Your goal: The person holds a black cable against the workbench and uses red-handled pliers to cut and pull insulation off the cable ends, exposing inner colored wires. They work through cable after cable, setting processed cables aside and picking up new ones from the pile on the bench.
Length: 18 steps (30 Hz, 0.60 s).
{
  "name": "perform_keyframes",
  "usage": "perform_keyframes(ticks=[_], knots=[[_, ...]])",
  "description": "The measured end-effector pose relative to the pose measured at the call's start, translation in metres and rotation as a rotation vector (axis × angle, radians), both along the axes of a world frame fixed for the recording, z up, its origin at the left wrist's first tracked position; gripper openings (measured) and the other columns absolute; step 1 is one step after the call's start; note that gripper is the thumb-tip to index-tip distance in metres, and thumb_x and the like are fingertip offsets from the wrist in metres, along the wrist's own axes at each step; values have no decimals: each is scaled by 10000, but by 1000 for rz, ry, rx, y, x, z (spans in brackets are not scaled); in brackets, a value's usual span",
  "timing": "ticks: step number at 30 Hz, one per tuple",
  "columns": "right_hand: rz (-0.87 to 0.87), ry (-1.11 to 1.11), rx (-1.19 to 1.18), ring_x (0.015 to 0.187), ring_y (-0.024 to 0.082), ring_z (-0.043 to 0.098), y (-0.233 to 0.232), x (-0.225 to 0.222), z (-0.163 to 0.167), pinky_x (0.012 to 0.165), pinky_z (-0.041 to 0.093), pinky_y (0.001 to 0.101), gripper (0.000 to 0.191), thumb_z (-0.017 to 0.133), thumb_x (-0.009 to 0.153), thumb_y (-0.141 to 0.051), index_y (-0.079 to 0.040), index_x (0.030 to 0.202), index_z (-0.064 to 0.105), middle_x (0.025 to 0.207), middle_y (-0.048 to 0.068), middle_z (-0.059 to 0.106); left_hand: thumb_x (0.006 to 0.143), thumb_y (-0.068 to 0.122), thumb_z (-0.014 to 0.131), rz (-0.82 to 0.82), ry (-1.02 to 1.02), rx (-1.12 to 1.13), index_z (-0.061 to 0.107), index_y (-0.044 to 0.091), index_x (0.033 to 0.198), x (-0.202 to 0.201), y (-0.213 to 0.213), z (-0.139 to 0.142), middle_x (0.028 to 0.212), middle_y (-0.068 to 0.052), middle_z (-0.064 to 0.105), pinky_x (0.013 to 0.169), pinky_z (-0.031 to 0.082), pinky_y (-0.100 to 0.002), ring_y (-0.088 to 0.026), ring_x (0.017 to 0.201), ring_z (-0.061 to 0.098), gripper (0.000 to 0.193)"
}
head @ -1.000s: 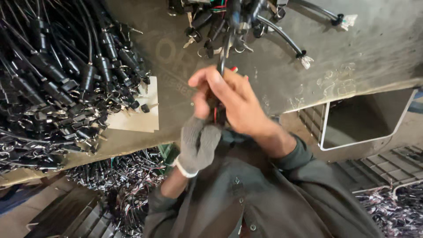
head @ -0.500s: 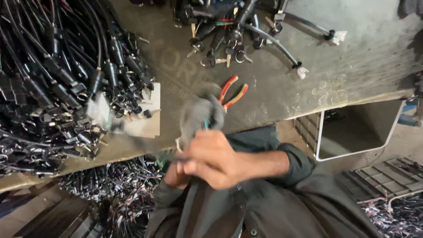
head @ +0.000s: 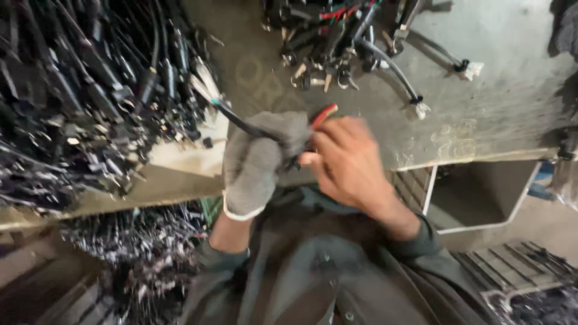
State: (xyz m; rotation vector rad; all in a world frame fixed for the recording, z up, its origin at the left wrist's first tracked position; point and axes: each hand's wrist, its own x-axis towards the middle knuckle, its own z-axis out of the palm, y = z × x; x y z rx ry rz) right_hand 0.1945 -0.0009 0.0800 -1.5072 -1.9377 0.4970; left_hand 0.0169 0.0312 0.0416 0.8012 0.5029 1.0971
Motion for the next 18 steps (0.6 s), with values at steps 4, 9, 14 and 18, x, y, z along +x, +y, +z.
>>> perform_keyframes(ticks=[4,9,14,18], knots=[[40,494,-67,1039,300,621,-7,10,48,898,484,456,510,424,1069,-467,16,1136,574,1147,128,631,1004,150,604,-211,305,63,649,24,1035,20,-20,-10,1043,-75,654,834,510,-350,-184,965,621,138],[236,1302,-141,824,220,718,-13,33,66,878,505,469,461,418,1090,-472,-158,796,585,822,29,713,996,199,637,-369,382,574,674,92,1029,46,-52,11,940,-90,676,787,529,-385,-306,893,688,118],[362,1330,-171,736,206,706,-28,76,46,908,451,442,505,339,1109,-520,-197,814,589,714,3,666,1051,219,598,-351,388,637,650,91,1101,34,-30,12,1020,-86,670,884,533,-413,-311,964,680,147],[-129,1359,48,857,278,685,-14,65,18,854,455,390,441,394,1145,-486,-114,1062,615,886,48,639,947,262,726,-256,674,604,680,52,1014,12,-8,-2,939,-82,702,838,557,-434,-301,916,690,225]])
